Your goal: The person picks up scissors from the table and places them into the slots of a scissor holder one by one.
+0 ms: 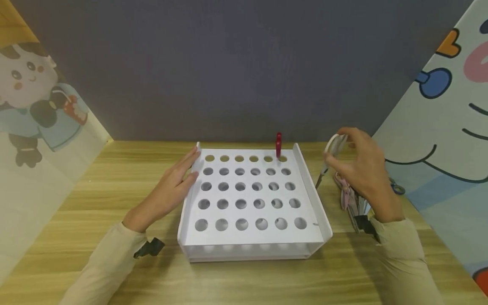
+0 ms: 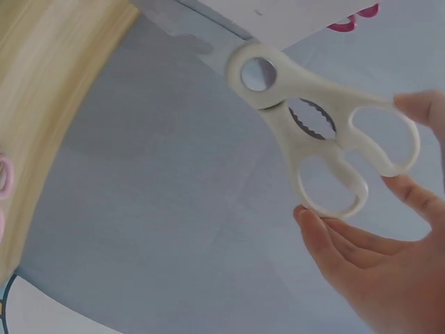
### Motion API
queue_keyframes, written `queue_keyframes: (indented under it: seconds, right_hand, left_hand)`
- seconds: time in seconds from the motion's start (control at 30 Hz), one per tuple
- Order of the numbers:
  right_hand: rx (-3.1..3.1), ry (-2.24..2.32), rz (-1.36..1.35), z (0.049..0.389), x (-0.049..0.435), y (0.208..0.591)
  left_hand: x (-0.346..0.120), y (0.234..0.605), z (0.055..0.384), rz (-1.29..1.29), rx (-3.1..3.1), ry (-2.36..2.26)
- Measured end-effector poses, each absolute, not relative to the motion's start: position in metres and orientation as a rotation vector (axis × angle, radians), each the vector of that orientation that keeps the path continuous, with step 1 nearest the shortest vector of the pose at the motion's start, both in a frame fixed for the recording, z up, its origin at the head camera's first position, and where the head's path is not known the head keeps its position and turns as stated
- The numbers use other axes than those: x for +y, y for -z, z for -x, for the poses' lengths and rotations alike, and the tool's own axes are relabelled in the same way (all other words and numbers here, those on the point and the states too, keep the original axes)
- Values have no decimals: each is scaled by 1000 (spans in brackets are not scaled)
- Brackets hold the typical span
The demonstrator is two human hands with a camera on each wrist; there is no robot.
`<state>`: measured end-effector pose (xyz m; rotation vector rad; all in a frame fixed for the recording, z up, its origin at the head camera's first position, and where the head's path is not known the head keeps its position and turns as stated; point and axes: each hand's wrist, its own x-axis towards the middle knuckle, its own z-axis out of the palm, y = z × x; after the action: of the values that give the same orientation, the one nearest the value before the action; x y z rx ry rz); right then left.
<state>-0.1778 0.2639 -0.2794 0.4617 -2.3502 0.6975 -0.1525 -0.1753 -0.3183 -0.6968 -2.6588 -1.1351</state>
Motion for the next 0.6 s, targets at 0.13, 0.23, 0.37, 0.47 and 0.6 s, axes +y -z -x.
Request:
queue_keyframes:
  seconds: [0.13,0.23,0.37,0.47,0.6]
  right_hand:
    - [-2252,-690,-493,175,261,275]
    - [-2199,-694,-501,172,259,271]
    - [-2139,-689,-493,169,256,266]
    - [-2091,-691,-479,165,257,261]
    - [-2026,-705,-455,158,257,251]
  left_hand:
    - [-176,317,151,692,-2665,1145]
    - [-176,315,150,692,-2669,1148]
    - [-177,314,150,696,-2667,1149]
    - [-176,315,151,701,-2665,1148]
    - [-175,316,151,699,-2665,1148]
